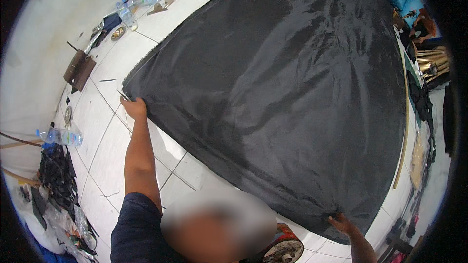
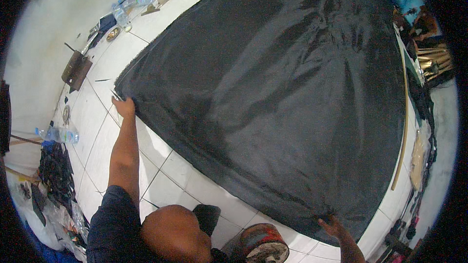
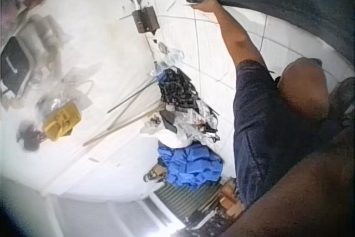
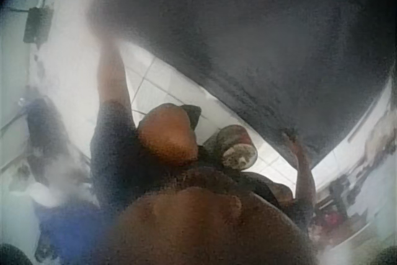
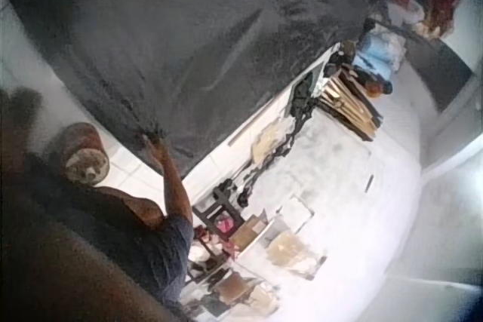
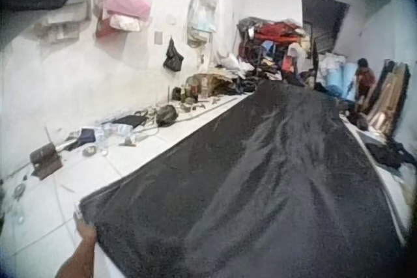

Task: The person spreads a large black fabric on the floor, uses a long wooden stick to measure and mark a curved line, then cuts the fabric along the marked line with scissors. The cut piece is lifted and set aside.

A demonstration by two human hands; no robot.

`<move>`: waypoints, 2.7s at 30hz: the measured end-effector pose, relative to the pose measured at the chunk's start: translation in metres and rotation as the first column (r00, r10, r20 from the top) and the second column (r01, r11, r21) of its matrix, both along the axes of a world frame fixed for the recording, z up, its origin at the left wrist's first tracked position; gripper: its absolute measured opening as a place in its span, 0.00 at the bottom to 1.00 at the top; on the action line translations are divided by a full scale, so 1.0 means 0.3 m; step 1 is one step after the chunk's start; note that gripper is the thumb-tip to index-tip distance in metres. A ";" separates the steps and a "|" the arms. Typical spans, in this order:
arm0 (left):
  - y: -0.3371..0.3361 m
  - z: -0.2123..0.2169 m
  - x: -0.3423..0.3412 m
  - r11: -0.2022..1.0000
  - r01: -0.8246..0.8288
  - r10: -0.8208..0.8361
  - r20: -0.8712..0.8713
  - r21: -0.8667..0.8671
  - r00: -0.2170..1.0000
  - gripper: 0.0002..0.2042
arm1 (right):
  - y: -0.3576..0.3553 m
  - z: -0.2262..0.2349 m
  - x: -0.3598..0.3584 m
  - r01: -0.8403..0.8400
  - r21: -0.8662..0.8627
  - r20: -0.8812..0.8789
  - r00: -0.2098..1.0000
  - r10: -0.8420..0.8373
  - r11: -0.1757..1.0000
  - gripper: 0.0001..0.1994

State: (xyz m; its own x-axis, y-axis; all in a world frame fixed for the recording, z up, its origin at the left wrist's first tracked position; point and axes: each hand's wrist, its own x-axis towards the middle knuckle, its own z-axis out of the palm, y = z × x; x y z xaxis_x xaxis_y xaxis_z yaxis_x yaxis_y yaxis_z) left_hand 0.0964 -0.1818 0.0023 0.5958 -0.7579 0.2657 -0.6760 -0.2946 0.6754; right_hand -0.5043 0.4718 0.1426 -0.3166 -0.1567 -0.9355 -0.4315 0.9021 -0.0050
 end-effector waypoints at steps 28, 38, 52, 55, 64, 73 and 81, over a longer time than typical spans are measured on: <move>-0.171 0.031 -0.128 0.734 0.132 -0.356 0.212 0.666 0.910 0.56 | 0.113 -0.087 -0.053 0.110 -0.148 -0.089 0.988 -0.124 0.983 0.51; 0.009 0.116 -0.453 0.738 0.645 -0.657 0.426 0.197 0.622 0.35 | 0.089 -0.030 -0.003 0.095 -0.137 -0.153 0.981 -0.115 0.986 0.52; 0.721 0.052 -1.125 0.048 0.819 -0.944 0.295 0.572 -0.150 0.43 | 0.153 -0.103 -0.003 -0.008 -0.065 -0.298 0.954 -0.012 0.998 0.62; 0.712 0.080 -1.121 0.053 0.775 -0.946 0.280 0.630 -0.163 0.45 | 0.128 -0.073 0.008 -0.026 -0.092 -0.298 0.955 -0.003 0.995 0.61; 0.720 0.162 -1.184 -0.028 0.674 -0.962 0.164 0.739 -0.219 0.49 | 0.126 -0.047 -0.088 -0.313 -0.336 -0.588 0.807 0.062 0.888 0.33; 0.759 0.350 -1.375 0.061 0.235 -0.966 0.117 0.970 -0.230 0.65 | 0.055 -0.308 -0.039 -0.409 -0.582 -0.724 0.654 -0.218 0.703 0.40; 0.678 0.261 -1.405 -0.061 0.267 -0.998 -0.058 0.962 -0.018 0.74 | 0.634 -0.398 -0.344 0.174 -0.583 -0.752 0.255 -0.609 0.793 0.40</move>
State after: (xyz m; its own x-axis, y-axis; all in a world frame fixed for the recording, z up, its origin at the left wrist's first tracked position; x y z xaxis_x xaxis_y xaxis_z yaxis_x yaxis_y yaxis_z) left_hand -0.3251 0.0215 0.0806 -0.4693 -0.5481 -0.6923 -0.7175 0.6937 -0.0628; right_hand -0.6074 0.6621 0.0232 -0.9978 0.0519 0.0412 0.0425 0.9782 -0.2034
